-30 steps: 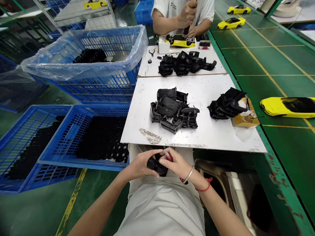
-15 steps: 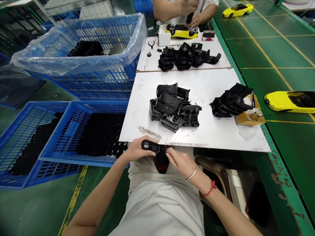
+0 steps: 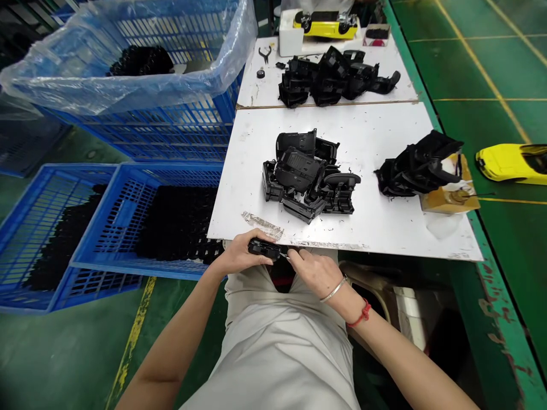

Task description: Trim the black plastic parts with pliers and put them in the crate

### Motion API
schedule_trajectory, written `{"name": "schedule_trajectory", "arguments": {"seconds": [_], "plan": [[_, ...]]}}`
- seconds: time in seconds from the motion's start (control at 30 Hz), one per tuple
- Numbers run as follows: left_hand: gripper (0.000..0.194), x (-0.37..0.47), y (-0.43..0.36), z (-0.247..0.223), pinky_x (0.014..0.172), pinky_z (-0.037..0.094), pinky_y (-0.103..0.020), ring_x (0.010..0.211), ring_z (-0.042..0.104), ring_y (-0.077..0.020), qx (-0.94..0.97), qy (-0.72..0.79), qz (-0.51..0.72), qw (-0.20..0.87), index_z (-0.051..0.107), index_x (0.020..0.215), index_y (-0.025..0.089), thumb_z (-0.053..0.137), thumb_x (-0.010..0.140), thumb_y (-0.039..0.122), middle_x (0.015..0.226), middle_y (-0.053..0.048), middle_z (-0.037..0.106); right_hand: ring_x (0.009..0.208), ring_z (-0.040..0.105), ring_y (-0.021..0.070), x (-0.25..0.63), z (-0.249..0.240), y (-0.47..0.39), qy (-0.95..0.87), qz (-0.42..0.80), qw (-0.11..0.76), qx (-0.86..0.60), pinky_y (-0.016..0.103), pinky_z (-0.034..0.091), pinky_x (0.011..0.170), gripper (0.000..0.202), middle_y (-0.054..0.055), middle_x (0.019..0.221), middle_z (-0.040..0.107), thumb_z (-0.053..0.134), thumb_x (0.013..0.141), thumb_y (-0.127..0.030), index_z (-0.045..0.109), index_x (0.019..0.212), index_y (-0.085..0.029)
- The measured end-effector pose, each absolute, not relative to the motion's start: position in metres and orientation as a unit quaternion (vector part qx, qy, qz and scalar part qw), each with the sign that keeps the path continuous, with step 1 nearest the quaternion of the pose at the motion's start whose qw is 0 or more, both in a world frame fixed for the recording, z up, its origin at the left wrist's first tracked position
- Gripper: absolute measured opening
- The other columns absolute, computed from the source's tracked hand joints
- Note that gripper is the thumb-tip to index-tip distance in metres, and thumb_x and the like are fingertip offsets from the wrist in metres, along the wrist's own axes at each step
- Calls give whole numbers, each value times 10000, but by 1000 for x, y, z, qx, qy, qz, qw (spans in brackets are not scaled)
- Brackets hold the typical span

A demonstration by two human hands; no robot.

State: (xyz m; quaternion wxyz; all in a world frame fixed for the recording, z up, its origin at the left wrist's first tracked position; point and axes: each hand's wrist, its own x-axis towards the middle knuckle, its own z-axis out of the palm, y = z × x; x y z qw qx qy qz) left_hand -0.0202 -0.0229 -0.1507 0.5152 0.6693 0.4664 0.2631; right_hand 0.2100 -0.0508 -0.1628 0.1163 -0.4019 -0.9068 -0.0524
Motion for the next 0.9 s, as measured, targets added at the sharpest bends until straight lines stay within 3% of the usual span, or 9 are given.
{"name": "schedule_trajectory", "arguments": {"seconds": [0.47, 0.9], "plan": [[434, -21, -25, -154, 848, 482, -301, 956, 635, -217, 661, 466, 257, 528, 625, 1005, 168, 798, 658, 365, 995, -62, 683, 433, 427, 97, 208, -167, -50, -904, -81, 111, -404, 281, 135, 438, 317, -11, 581, 547, 339, 991, -251, 613, 849, -179], [436, -21, -23, -152, 856, 486, -309, 966, 636, -221, 661, 477, 247, 525, 625, 1008, 178, 801, 653, 360, 1003, -57, 686, 470, 478, 105, 206, -165, -52, -904, -34, 31, -424, 281, 137, 437, 294, 22, 641, 587, 330, 972, -195, 624, 953, -187]]}}
